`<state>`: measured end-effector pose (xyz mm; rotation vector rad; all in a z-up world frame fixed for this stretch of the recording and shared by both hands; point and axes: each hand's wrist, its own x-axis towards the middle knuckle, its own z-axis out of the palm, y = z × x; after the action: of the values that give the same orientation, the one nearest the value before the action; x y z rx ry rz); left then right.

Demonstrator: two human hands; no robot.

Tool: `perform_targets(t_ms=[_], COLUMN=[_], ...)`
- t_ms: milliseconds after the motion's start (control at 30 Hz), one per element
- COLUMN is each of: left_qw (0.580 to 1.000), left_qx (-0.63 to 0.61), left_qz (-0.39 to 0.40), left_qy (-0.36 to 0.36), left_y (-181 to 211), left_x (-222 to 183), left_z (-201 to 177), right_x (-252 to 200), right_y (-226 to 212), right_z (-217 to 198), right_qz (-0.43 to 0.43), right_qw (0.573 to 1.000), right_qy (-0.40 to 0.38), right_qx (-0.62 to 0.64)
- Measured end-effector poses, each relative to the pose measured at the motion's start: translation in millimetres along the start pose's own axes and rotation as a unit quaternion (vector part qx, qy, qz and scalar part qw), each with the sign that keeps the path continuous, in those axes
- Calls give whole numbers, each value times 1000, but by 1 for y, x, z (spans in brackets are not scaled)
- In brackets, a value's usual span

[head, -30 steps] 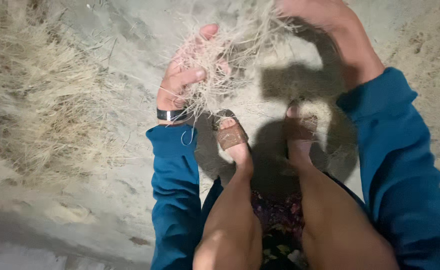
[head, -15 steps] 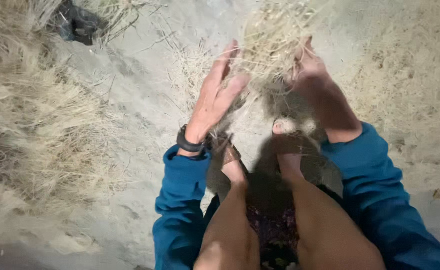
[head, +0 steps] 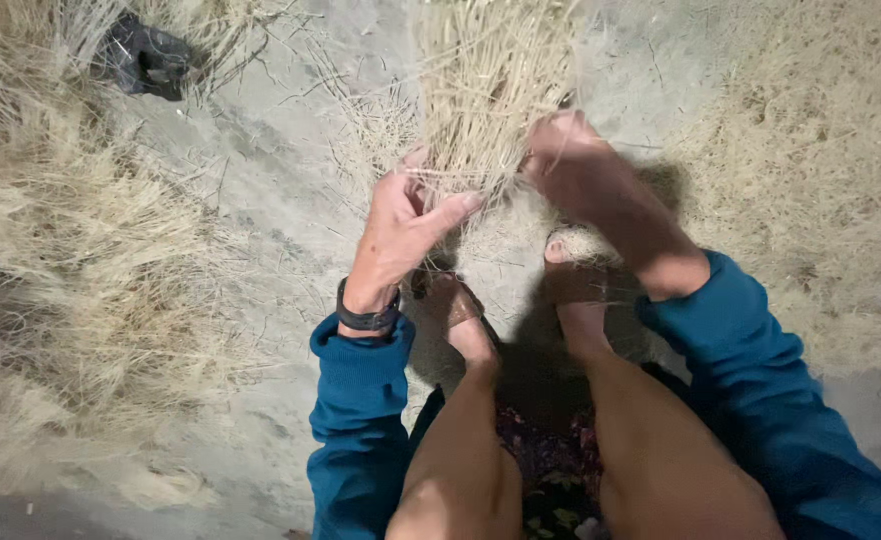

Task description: The person gathers loose dried plant fibers from the floor, gathers them into a bundle, and ties the bundle with a thin fiber strand.

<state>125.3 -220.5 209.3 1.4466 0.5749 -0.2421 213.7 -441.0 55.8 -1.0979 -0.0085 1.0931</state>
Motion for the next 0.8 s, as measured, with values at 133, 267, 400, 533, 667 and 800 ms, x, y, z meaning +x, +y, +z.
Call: perform_targets(t_ms=[133,267,400,533,667,800], left_qw=[997,999,987,954,942,941], left_qx=[46,7,-112,-180,-248,-293], left_qz=[-64,-15,-11,-142,-130,-138], left_qy=[11,-27,-119,-192,-184,-97], left_y=[5,-2,2,-54,-17,-47], left_x=[-15,-4,-5,-5,-4,-7], left_z=[16,17,12,4,13,25], right_x=[13,16,13,3,5,17], right_y=[29,40,42,38,4,-54], right_z=[-22,-34,-38,-36,2,89], right_qz=[-99,-98,-89,-74,-64,-103], right_qw=[813,815,821,826,827,965], right_qy=[-4,-35,-94,-149,-190,-115], right_qx=[-574,-570,-556,-539,-526,-214])
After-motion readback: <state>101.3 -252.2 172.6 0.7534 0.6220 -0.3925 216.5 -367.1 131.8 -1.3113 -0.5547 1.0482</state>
